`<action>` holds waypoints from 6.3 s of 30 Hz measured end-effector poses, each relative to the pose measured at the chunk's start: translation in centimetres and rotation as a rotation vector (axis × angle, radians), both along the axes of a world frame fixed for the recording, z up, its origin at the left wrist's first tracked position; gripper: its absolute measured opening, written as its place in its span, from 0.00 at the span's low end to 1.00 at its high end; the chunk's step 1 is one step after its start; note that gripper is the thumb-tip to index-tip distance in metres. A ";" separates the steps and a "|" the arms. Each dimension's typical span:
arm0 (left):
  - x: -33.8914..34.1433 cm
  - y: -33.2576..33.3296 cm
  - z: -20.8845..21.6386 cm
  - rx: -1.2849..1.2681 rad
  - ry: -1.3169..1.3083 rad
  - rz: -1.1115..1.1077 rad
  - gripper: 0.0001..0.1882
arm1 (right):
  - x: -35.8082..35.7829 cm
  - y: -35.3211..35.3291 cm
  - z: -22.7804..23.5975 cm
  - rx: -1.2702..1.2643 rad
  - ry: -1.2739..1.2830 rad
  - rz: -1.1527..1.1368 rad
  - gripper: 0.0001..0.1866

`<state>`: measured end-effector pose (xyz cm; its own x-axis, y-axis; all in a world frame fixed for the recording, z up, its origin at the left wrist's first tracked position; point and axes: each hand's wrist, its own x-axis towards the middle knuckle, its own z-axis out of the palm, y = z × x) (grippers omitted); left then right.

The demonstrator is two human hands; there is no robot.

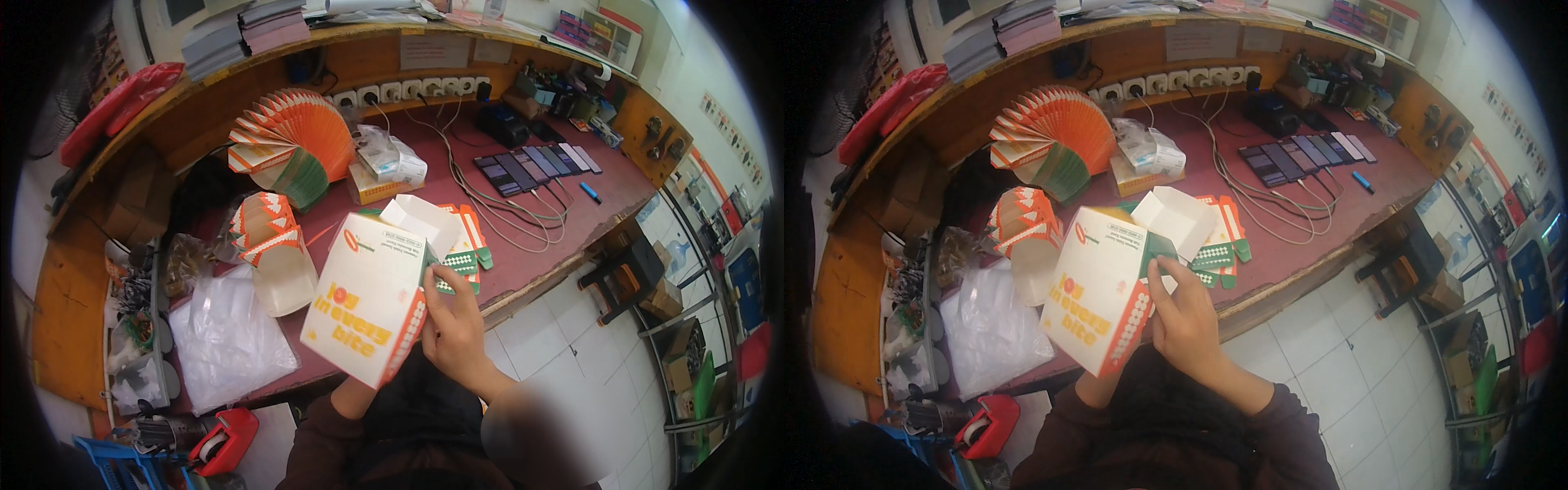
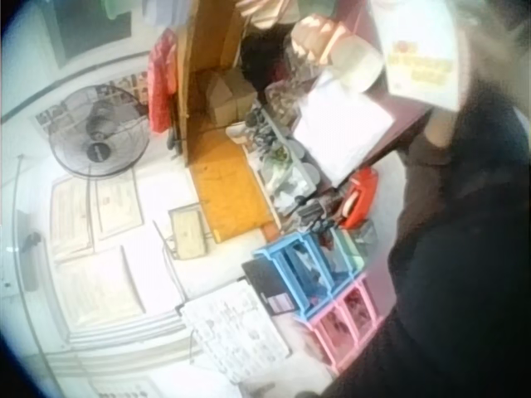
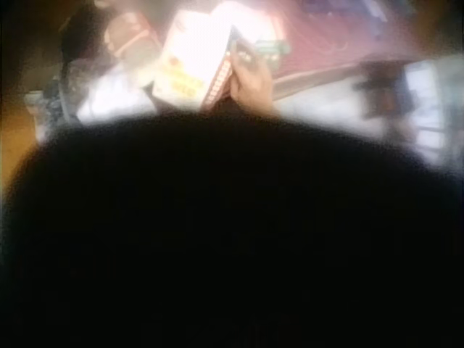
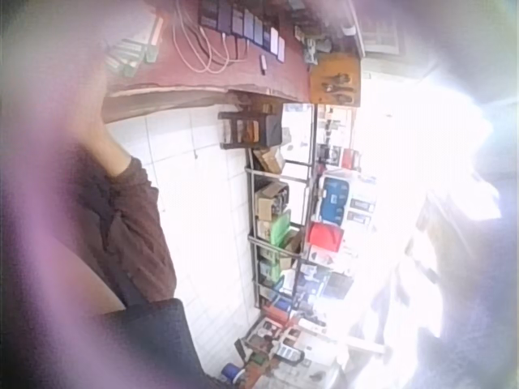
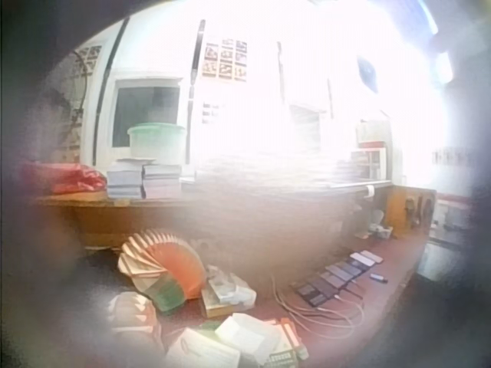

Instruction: The person folds and assembles flat paper takeout boxes into finished containers. They pick up each flat piece, fold the sides and tabs, and secure the box shape, then place the completed box into a stack on the table.

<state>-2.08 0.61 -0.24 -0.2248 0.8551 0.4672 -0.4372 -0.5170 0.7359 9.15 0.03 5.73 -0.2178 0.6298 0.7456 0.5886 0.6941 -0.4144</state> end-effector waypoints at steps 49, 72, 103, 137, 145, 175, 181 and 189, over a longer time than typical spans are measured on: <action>0.5 1.5 1.6 -0.239 -0.067 -0.135 0.15 | 2.1 0.3 -0.5 -0.130 -0.313 -0.046 0.30; -7.2 -1.4 4.2 0.286 0.898 0.518 0.24 | 5.2 1.7 -4.5 -0.421 0.063 0.374 0.14; -9.4 -9.8 -0.6 -0.624 0.308 -0.360 0.15 | 0.8 -1.4 -7.9 -1.598 0.740 0.423 0.22; -26.9 6.2 -12.1 -0.611 0.467 0.465 0.25 | -19.3 17.4 -11.1 -0.683 -0.548 0.311 0.26; -23.5 2.6 -8.0 -0.702 0.228 0.801 0.27 | 0.1 23.4 -9.9 -0.326 -0.371 -0.353 0.26; 1.8 0.9 7.6 0.611 0.998 0.789 0.08 | 5.8 1.5 -0.4 0.084 0.507 0.072 0.06; 3.4 -1.0 7.2 0.353 0.646 0.380 0.08 | 4.4 -0.2 0.6 0.045 0.628 0.064 0.07; 2.0 -1.0 7.8 0.198 0.415 0.099 0.10 | 3.8 -1.0 1.2 0.028 0.434 0.088 0.10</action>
